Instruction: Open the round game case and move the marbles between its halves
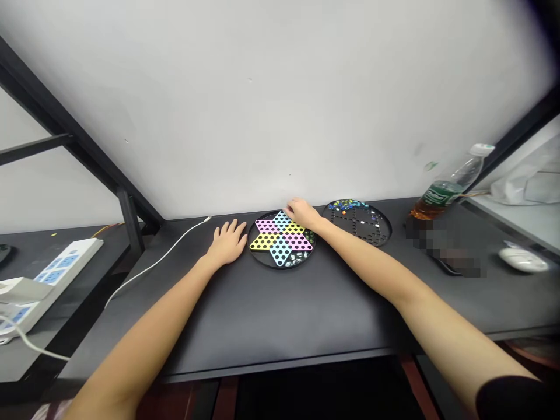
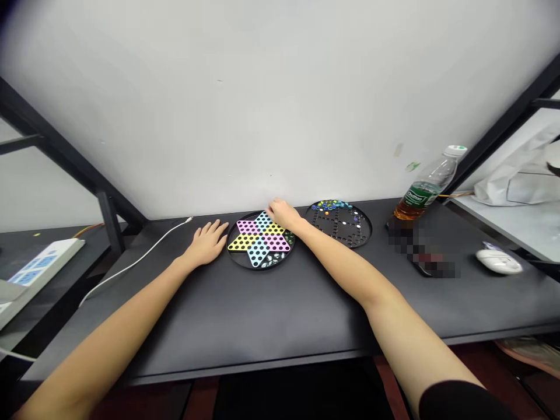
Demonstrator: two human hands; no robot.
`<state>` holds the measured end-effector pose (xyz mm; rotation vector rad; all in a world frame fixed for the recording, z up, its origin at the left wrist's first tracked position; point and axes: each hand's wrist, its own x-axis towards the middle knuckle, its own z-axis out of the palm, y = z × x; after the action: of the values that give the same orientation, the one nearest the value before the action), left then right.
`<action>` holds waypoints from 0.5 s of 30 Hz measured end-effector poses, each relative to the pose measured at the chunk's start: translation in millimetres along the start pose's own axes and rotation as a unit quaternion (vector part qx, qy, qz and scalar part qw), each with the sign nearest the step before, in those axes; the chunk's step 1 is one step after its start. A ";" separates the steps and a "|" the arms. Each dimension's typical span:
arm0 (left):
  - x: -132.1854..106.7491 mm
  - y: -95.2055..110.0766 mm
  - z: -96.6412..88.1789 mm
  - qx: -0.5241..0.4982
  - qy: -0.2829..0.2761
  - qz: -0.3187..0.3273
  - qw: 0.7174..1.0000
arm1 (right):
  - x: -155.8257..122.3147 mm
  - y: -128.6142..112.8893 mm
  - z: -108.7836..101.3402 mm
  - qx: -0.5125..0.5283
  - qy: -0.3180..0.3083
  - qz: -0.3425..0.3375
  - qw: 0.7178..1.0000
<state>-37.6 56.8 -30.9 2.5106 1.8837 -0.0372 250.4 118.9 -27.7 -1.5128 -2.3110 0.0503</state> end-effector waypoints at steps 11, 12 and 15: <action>1.4 -2.8 4.2 -0.002 0.004 0.006 1.000 | -63.4 96.5 -57.5 0.004 0.002 0.100 0.995; 1.4 -2.8 4.2 -0.002 0.005 0.006 1.000 | -72.5 114.8 -64.7 -0.004 -0.003 0.133 0.991; 1.2 -2.2 2.8 -0.002 0.003 0.004 1.000 | -95.7 168.6 -84.2 -0.031 -0.007 0.217 0.976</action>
<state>-39.4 58.5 -33.7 2.5182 1.8732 -0.0264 459.4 90.1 -16.4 -2.0287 -1.9646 0.1050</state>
